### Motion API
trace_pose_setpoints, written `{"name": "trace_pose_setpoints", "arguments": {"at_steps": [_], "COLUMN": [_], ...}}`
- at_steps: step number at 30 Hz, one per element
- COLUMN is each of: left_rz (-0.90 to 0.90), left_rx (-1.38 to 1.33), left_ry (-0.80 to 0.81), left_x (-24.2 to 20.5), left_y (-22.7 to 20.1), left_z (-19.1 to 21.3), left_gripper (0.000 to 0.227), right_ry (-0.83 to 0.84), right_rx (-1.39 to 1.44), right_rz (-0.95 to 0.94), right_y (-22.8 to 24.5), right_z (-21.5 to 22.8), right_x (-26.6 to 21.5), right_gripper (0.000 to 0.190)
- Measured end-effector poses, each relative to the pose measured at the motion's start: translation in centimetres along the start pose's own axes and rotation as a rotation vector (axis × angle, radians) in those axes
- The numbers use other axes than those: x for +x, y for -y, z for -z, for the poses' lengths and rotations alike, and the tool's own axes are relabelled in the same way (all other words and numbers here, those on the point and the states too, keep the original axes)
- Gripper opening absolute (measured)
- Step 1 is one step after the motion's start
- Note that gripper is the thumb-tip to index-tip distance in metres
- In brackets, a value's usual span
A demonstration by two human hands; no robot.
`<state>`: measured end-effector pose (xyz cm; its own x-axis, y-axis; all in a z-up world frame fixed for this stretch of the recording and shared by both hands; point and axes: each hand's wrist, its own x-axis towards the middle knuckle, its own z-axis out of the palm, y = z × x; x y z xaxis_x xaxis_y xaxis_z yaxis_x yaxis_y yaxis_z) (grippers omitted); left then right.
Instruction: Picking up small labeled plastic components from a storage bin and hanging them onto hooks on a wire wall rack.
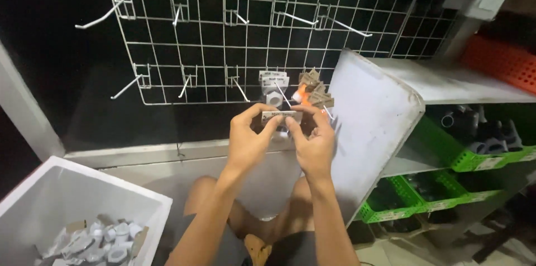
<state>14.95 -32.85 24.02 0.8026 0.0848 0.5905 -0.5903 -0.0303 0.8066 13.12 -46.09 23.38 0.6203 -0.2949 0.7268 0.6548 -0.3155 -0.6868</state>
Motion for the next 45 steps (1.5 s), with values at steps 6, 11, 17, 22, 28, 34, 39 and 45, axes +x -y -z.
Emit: {"name": "trace_pose_setpoints", "arguments": {"at_steps": [6,11,17,22,28,34,39,45], "left_rz": [-0.078,-0.188,-0.26,-0.247,-0.236,-0.224,-0.225,-0.237], "left_rx": [-0.03,0.012,0.114,0.104,0.1,0.107,0.114,0.106], "left_ry": [-0.011,0.0,0.064,0.073,0.073,0.069,0.07,0.074], "left_x": [-0.4,-0.7,-0.9,-1.2,-1.1,-1.2,-1.5,-2.1], "left_y": [-0.9,0.5,-0.4,-0.6,-0.4,0.0,0.0,-0.4], "left_z": [-0.3,-1.0,-1.3,-1.6,-1.5,-1.5,-1.3,-0.9], "left_gripper": [0.026,0.025,0.023,0.029,0.031,0.034,0.034,0.035], "right_ry": [-0.043,-0.089,-0.128,-0.148,-0.148,-0.125,-0.117,-0.124], "right_rx": [0.045,0.001,-0.131,-0.059,-0.028,-0.058,-0.027,-0.013], "right_rz": [-0.1,-0.11,-0.089,-0.103,-0.153,-0.122,-0.152,-0.163], "right_y": [0.2,-2.3,-3.3,-2.9,-3.2,-3.3,-4.2,-4.0], "right_z": [-0.5,-0.3,-0.3,-0.4,-0.6,-0.6,-0.8,-0.7], "right_x": [0.3,0.9,1.9,1.9,2.1,2.1,1.5,0.8], "right_gripper": [0.028,0.03,0.017,0.017,0.019,0.016,0.018,0.016]}}
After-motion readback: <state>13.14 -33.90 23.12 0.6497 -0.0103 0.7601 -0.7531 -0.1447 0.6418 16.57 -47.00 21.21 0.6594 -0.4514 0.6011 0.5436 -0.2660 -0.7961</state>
